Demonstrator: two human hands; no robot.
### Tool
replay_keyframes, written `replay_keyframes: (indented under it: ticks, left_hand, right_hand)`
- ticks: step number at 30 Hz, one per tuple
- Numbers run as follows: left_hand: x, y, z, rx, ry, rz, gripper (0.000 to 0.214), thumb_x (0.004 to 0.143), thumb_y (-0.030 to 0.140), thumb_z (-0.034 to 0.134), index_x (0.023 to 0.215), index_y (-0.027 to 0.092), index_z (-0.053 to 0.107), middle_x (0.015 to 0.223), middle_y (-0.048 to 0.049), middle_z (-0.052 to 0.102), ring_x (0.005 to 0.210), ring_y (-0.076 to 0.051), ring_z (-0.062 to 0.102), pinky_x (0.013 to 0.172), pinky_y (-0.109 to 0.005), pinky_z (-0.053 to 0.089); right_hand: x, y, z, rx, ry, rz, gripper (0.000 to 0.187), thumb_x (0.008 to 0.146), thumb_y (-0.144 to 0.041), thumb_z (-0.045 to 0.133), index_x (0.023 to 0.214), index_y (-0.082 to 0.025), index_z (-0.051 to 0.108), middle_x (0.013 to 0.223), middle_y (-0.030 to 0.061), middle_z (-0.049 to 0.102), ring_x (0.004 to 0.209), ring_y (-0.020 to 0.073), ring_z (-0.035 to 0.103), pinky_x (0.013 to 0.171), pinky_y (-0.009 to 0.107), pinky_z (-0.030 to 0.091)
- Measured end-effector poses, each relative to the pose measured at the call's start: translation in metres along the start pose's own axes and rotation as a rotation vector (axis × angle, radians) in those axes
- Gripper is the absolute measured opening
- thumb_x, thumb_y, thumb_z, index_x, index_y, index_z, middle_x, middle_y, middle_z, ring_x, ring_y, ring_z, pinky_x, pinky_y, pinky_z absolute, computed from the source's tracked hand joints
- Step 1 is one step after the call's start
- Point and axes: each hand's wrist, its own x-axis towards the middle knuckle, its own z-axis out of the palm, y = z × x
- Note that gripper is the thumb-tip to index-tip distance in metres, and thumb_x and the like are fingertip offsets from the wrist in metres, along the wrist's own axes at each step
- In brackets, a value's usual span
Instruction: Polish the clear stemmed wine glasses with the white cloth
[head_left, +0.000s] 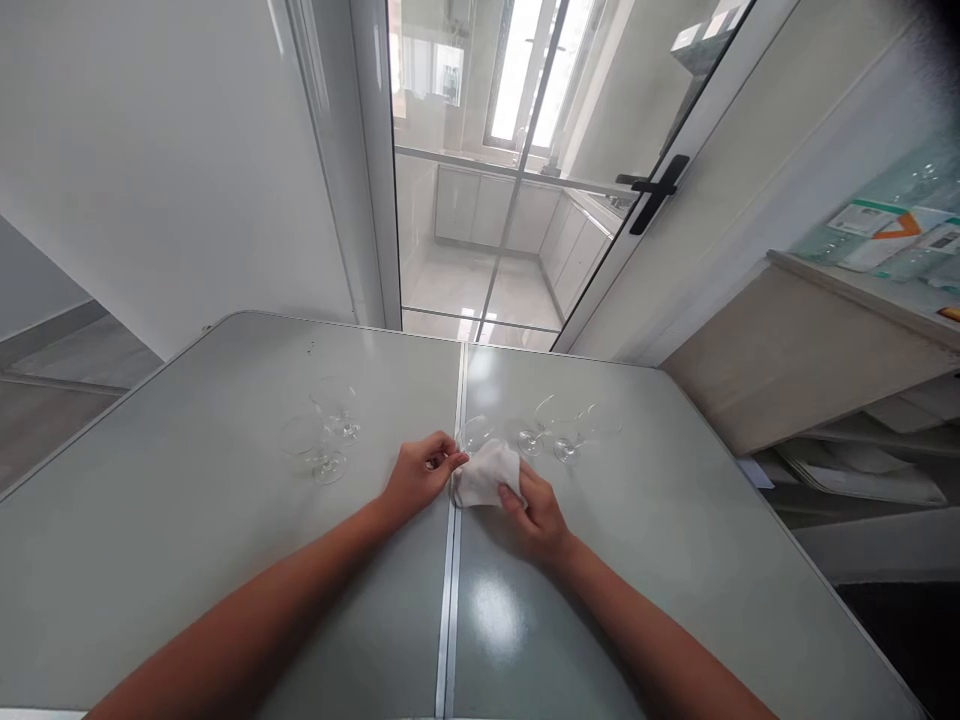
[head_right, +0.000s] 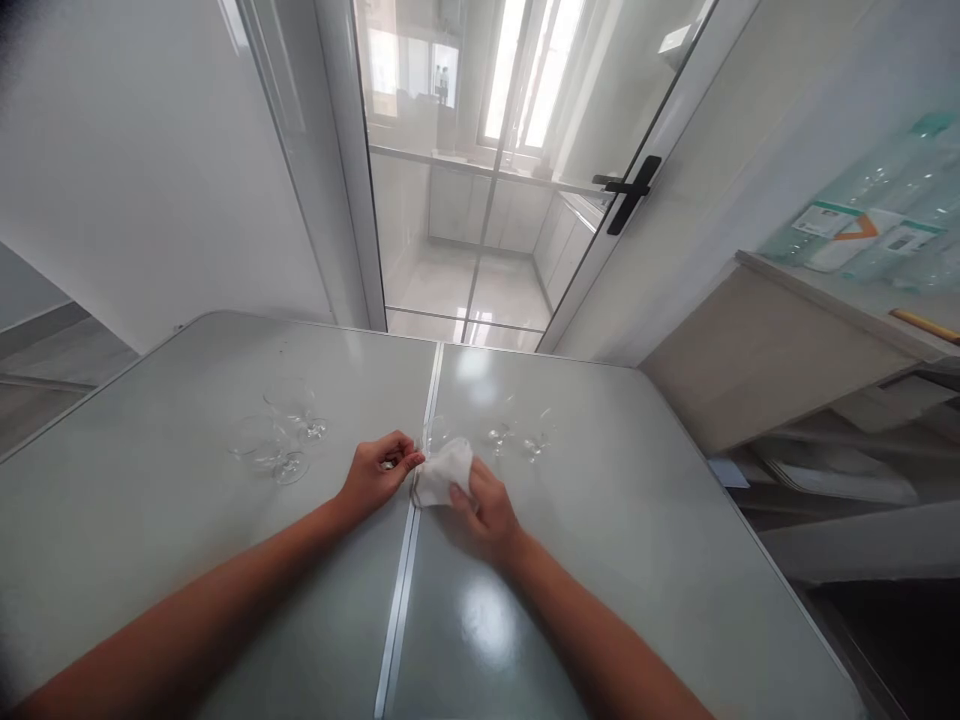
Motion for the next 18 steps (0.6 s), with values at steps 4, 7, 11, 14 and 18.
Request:
replay_keyframes:
  ticks: [4, 7, 11, 14, 18]
  left_hand:
    - [-0.007, -0.001, 0.002, 0.157, -0.074, 0.13, 0.019, 0.093, 0.03, 0.065, 0.079, 0.02, 0.056, 0.063, 0.0058, 0.058, 0.052, -0.009, 0.05, 0.055, -0.021, 0.04]
    - [-0.013, -0.002, 0.004, 0.267, -0.146, 0.345, 0.015, 0.093, 0.023, 0.061, 0.08, 0.021, 0.056, 0.062, 0.0048, 0.059, 0.053, -0.01, 0.053, 0.054, -0.022, 0.039]
    - [-0.015, -0.003, 0.006, 0.317, -0.225, 0.607, 0.015, 0.096, 0.02, 0.057, 0.081, 0.02, 0.056, 0.063, 0.0018, 0.063, 0.054, -0.013, 0.058, 0.054, -0.025, 0.039]
    - [-0.016, -0.004, 0.005, 0.315, -0.286, 0.665, 0.013, 0.096, 0.021, 0.058, 0.084, 0.021, 0.058, 0.065, 0.0009, 0.065, 0.055, -0.014, 0.06, 0.055, -0.026, 0.041]
    - [-0.016, -0.005, 0.004, 0.217, -0.313, 0.477, 0.012, 0.095, 0.031, 0.066, 0.102, 0.022, 0.062, 0.073, 0.0013, 0.068, 0.058, -0.013, 0.061, 0.058, -0.024, 0.044]
  right_hand:
    - [0.005, -0.008, 0.001, -0.429, 0.064, -0.332, 0.017, 0.093, -0.02, 0.059, 0.106, -0.02, 0.07, 0.128, 0.0158, 0.06, 0.124, 0.034, 0.053, 0.107, 0.057, 0.04]
    - [0.012, -0.013, -0.004, -0.513, -0.026, -0.446, 0.036, 0.091, -0.013, 0.055, 0.125, -0.02, 0.063, 0.138, 0.0156, 0.06, 0.137, 0.0343, 0.049, 0.117, 0.062, 0.028]
    - [0.018, -0.018, -0.007, -0.368, -0.099, -0.286, 0.039, 0.094, -0.018, 0.05, 0.131, -0.02, 0.062, 0.123, 0.0122, 0.07, 0.115, 0.0278, 0.062, 0.105, 0.049, 0.044]
    - [0.019, -0.013, -0.007, -0.131, -0.104, 0.094, 0.027, 0.1, -0.029, 0.047, 0.098, -0.019, 0.072, 0.087, 0.0063, 0.071, 0.078, 0.0206, 0.063, 0.074, 0.034, 0.05]
    - [0.015, 0.005, -0.006, 0.254, 0.018, 0.404, 0.041, 0.1, -0.05, 0.048, 0.084, -0.02, 0.071, 0.077, 0.0048, 0.067, 0.072, 0.0207, 0.06, 0.066, 0.032, 0.05]
